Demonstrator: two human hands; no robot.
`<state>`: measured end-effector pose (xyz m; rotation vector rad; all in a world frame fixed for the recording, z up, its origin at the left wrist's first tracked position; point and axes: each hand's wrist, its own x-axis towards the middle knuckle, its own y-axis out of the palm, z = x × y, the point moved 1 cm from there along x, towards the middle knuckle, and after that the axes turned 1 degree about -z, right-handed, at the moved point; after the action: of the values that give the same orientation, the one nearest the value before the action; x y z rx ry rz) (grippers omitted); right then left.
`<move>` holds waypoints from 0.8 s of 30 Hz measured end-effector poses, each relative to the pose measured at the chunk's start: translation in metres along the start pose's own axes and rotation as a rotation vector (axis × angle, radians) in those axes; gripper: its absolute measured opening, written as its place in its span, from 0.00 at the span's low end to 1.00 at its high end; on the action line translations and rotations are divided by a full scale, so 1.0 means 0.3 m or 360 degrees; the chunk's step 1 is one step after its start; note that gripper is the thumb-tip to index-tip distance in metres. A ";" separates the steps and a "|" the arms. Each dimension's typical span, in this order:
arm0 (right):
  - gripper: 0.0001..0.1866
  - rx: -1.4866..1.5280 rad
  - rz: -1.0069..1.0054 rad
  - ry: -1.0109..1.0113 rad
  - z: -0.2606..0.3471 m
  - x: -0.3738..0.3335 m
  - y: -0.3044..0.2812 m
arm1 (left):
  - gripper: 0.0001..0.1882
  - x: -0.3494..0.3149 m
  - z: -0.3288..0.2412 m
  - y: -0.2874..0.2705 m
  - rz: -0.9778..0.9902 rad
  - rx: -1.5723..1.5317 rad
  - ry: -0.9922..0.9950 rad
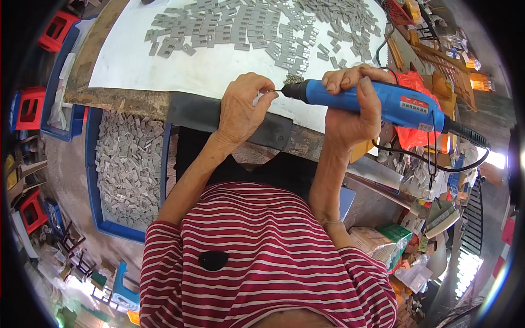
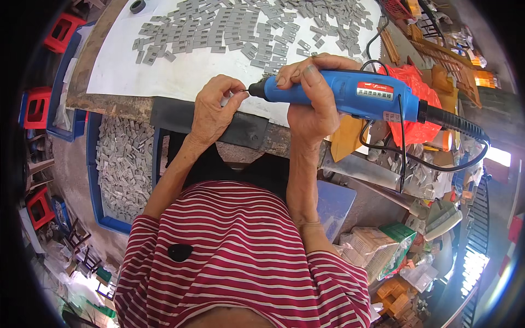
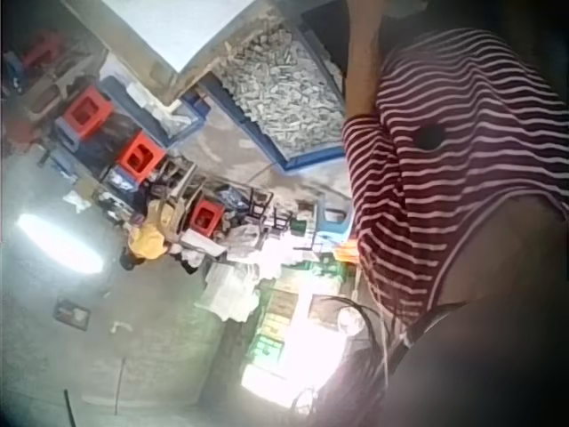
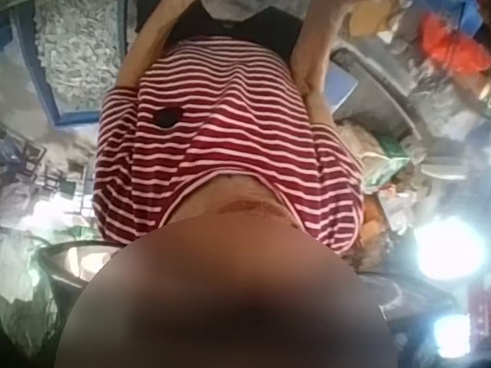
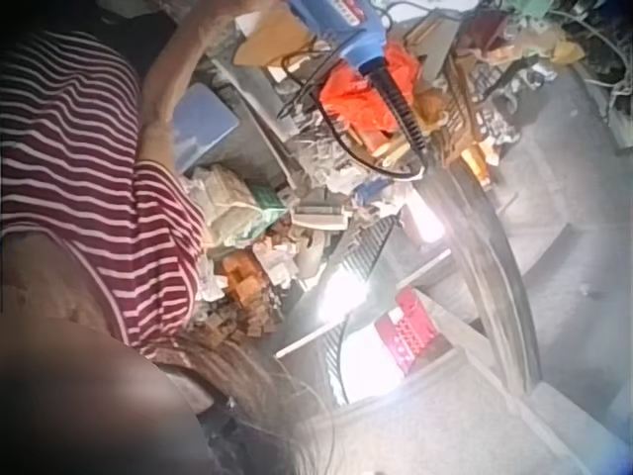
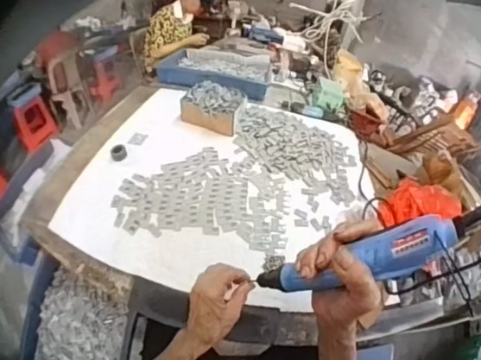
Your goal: Using an electric screwdriver to assemble or process small metal hardware components at a workbench.
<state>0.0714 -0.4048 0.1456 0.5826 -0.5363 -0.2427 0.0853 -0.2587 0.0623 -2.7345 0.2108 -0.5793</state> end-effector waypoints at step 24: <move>0.13 -0.0006 -0.0053 0.0005 0.002 -0.015 -0.022 | 0.06 -0.002 -0.004 0.002 0.0060 0.0080 0.0019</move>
<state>0.0668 -0.4088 0.1402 0.5886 -0.5232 -0.2741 0.0842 -0.2595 0.0629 -2.6733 0.2466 -0.5826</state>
